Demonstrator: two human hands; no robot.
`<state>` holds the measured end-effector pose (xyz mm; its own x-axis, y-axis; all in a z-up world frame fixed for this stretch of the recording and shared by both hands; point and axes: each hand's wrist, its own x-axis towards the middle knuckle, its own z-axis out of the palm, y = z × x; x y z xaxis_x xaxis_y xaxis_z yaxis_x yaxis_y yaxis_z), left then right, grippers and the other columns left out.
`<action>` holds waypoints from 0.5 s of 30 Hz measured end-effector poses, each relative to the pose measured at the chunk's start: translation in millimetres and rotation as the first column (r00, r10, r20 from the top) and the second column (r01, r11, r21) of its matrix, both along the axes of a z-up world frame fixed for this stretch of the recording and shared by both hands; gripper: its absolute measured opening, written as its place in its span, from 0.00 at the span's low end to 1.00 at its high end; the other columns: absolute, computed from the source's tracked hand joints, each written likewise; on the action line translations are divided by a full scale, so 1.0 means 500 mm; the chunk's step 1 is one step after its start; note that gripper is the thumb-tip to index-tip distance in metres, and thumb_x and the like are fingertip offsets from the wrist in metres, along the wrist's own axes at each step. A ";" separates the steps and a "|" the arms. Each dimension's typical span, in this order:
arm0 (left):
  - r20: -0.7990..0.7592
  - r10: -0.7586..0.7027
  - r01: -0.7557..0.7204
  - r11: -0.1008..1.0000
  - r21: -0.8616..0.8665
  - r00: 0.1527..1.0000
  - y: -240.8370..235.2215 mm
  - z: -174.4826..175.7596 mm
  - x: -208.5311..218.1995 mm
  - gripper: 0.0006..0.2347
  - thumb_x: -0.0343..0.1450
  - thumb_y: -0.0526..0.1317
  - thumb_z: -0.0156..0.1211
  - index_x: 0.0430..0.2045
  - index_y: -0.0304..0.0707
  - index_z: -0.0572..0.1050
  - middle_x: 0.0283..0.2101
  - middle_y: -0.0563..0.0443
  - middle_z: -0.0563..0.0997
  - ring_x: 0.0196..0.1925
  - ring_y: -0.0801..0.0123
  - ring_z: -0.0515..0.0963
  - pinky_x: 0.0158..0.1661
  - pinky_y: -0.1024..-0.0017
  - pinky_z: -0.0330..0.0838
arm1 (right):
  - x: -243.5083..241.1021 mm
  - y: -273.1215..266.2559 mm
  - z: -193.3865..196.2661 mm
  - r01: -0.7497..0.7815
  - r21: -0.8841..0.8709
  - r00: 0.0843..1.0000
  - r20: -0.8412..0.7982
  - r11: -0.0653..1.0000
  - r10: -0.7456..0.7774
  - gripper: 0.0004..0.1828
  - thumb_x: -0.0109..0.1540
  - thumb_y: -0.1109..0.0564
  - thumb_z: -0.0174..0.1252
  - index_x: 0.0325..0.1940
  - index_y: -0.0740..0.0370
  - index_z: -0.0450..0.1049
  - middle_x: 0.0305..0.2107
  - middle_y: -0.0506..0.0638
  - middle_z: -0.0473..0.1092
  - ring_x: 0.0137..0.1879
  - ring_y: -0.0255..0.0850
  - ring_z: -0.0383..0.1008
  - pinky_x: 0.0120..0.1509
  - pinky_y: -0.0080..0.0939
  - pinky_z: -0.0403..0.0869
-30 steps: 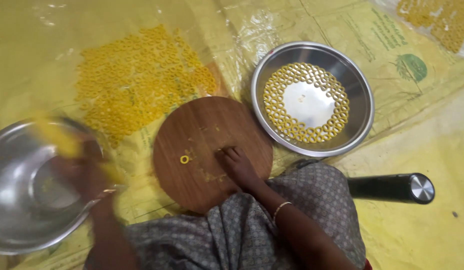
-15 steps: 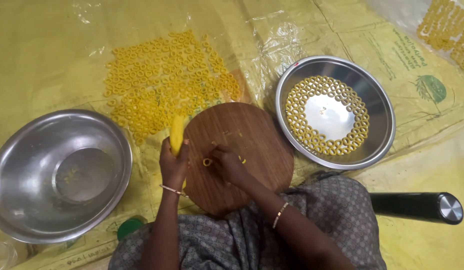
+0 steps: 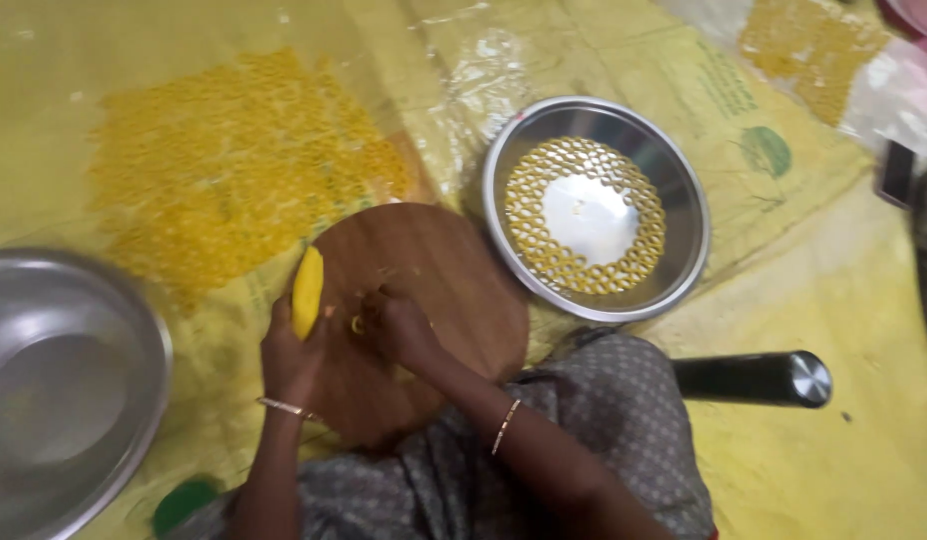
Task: The person rolls yellow dough into a thin rope on a wooden board, then pinches off small segments and forms them into rings. The rings are placed into a metal bowl. The person repeats this process continuously.
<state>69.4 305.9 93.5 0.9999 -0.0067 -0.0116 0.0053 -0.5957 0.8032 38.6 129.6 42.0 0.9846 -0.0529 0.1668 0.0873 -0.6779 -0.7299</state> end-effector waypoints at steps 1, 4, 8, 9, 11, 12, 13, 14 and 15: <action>-0.078 -0.032 0.040 0.994 0.106 0.996 -0.005 -0.008 -0.001 0.23 0.70 0.51 0.67 0.55 0.37 0.72 0.43 0.33 0.82 0.43 0.41 0.82 0.41 0.51 0.75 | 0.000 -0.041 -0.007 0.027 0.063 1.000 0.007 0.998 -0.027 0.11 0.56 0.59 0.66 0.42 0.62 0.77 0.41 0.58 0.73 0.47 0.54 0.75 0.49 0.51 0.75; -0.132 -0.180 0.204 0.960 0.192 0.975 -0.032 -0.041 -0.009 0.23 0.70 0.51 0.64 0.55 0.38 0.72 0.44 0.32 0.82 0.45 0.38 0.81 0.41 0.49 0.75 | -0.014 -0.179 -0.018 0.100 0.213 0.995 -0.023 0.972 -0.097 0.12 0.51 0.60 0.67 0.38 0.62 0.79 0.41 0.57 0.76 0.41 0.47 0.79 0.43 0.44 0.77; -0.200 -0.240 0.299 0.885 0.357 0.950 -0.065 -0.095 -0.014 0.25 0.70 0.50 0.63 0.61 0.42 0.69 0.48 0.33 0.81 0.46 0.38 0.81 0.44 0.48 0.74 | -0.043 -0.420 0.008 0.237 0.182 0.968 0.038 0.954 -0.247 0.06 0.57 0.60 0.67 0.35 0.63 0.77 0.31 0.51 0.77 0.37 0.39 0.79 0.42 0.39 0.77; -0.115 -0.276 0.299 0.876 0.378 0.954 -0.065 -0.105 -0.012 0.26 0.71 0.50 0.62 0.62 0.40 0.68 0.50 0.31 0.80 0.47 0.36 0.80 0.44 0.47 0.74 | -0.055 -0.480 0.020 0.307 0.178 0.947 0.035 0.935 -0.318 0.05 0.60 0.60 0.66 0.37 0.63 0.78 0.31 0.50 0.77 0.37 0.37 0.78 0.43 0.38 0.76; 0.067 -0.344 0.287 0.863 0.416 0.937 -0.064 -0.115 0.001 0.26 0.72 0.48 0.61 0.64 0.36 0.67 0.53 0.28 0.77 0.49 0.34 0.78 0.44 0.46 0.73 | -0.068 -0.584 0.043 0.467 0.268 0.880 -0.045 0.843 -0.473 0.03 0.62 0.61 0.64 0.39 0.64 0.78 0.30 0.48 0.77 0.35 0.34 0.74 0.40 0.36 0.74; 0.019 -0.344 0.295 0.833 0.467 0.939 -0.066 -0.117 0.002 0.25 0.73 0.49 0.60 0.63 0.38 0.67 0.54 0.30 0.76 0.51 0.36 0.77 0.46 0.46 0.73 | -0.075 -0.622 0.048 0.551 0.351 0.830 -0.140 0.757 -0.539 0.03 0.62 0.61 0.63 0.39 0.64 0.78 0.30 0.48 0.77 0.33 0.33 0.72 0.37 0.35 0.72; -0.028 -0.340 0.305 0.800 0.516 0.940 -0.067 -0.117 0.003 0.23 0.74 0.49 0.59 0.62 0.40 0.68 0.56 0.33 0.75 0.53 0.39 0.77 0.49 0.47 0.72 | -0.080 -0.657 0.052 0.581 0.378 0.805 -0.137 0.721 -0.577 0.04 0.62 0.61 0.64 0.39 0.64 0.78 0.30 0.48 0.77 0.33 0.32 0.73 0.37 0.35 0.72; -0.074 -0.328 0.311 0.765 0.565 0.942 -0.066 -0.113 0.002 0.22 0.75 0.50 0.58 0.62 0.42 0.68 0.57 0.35 0.74 0.55 0.41 0.77 0.51 0.47 0.72 | -0.084 -0.688 0.052 0.605 0.406 0.781 -0.137 0.684 -0.609 0.05 0.61 0.61 0.65 0.39 0.64 0.78 0.30 0.48 0.76 0.33 0.32 0.74 0.36 0.34 0.73; -0.055 -0.341 0.301 0.730 0.613 0.939 -0.069 -0.108 0.000 0.22 0.74 0.50 0.58 0.62 0.43 0.68 0.57 0.36 0.74 0.58 0.42 0.75 0.53 0.47 0.71 | -0.088 -0.711 0.047 0.627 0.434 0.755 -0.137 0.646 -0.641 0.06 0.61 0.60 0.66 0.40 0.64 0.78 0.30 0.47 0.76 0.34 0.32 0.75 0.36 0.34 0.74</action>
<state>69.6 271.5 39.6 0.9384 -0.3387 -0.0687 -0.3098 -0.9125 0.2672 -5.6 -226.0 65.2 0.6789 -0.7342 -0.0094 -0.2209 -0.1921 -0.9562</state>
